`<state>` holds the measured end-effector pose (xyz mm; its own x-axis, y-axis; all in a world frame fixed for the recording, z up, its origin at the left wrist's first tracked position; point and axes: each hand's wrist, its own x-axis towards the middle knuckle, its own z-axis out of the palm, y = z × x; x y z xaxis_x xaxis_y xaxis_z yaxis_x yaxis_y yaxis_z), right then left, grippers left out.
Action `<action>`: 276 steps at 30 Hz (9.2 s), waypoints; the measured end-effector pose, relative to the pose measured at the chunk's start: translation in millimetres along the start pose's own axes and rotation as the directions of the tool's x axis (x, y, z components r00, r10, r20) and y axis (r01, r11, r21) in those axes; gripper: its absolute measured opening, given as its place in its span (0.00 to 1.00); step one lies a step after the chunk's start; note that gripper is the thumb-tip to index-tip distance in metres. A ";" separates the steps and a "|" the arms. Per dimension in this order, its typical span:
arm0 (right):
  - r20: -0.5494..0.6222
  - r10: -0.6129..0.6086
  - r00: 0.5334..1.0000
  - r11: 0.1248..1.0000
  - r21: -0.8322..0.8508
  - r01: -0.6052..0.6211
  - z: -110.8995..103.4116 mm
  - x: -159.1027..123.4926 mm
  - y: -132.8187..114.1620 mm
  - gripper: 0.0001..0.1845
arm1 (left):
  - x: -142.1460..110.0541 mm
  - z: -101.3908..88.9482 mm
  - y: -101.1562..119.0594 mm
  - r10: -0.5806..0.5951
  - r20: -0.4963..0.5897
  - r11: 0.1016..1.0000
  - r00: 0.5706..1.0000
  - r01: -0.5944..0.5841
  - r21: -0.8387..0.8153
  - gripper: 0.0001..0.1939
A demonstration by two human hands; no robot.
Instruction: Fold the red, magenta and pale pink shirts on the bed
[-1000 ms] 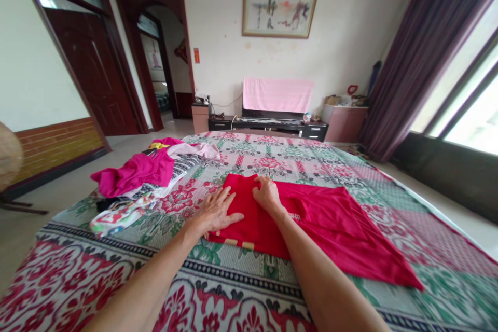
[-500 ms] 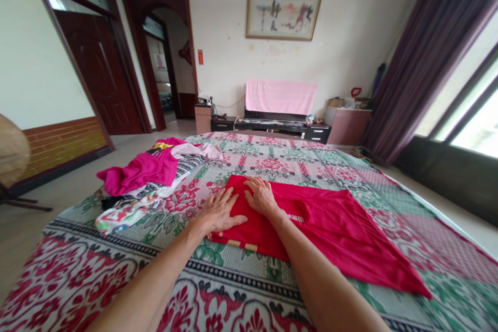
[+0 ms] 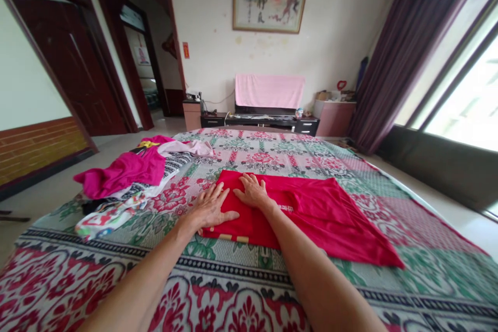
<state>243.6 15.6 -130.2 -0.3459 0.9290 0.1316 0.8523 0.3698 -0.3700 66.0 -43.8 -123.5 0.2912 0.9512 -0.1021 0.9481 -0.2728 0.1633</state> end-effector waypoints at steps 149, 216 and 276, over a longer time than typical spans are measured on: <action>-0.277 0.203 0.939 0.979 0.049 -0.197 -18.3 -33.0 29.3 0.13 | -3.1 20.3 19.0 -0.051 -0.385 0.993 0.922 0.089 0.081 0.27; -0.102 -0.046 0.994 0.997 -0.072 0.039 -10.3 -34.6 25.2 0.23 | 40.2 23.5 54.2 -0.106 -0.347 0.993 0.932 0.116 0.011 0.26; -0.368 0.169 0.914 0.980 -0.039 -0.197 -63.1 -83.5 111.1 0.14 | 40.9 29.0 54.1 -0.054 -0.515 0.998 0.855 0.039 -0.041 0.26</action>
<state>391.9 -19.9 -124.2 -0.0275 0.9176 0.3965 0.9182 0.1799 -0.3528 132.9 -23.8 -147.3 0.1320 0.9028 0.4092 0.9526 -0.2297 0.1996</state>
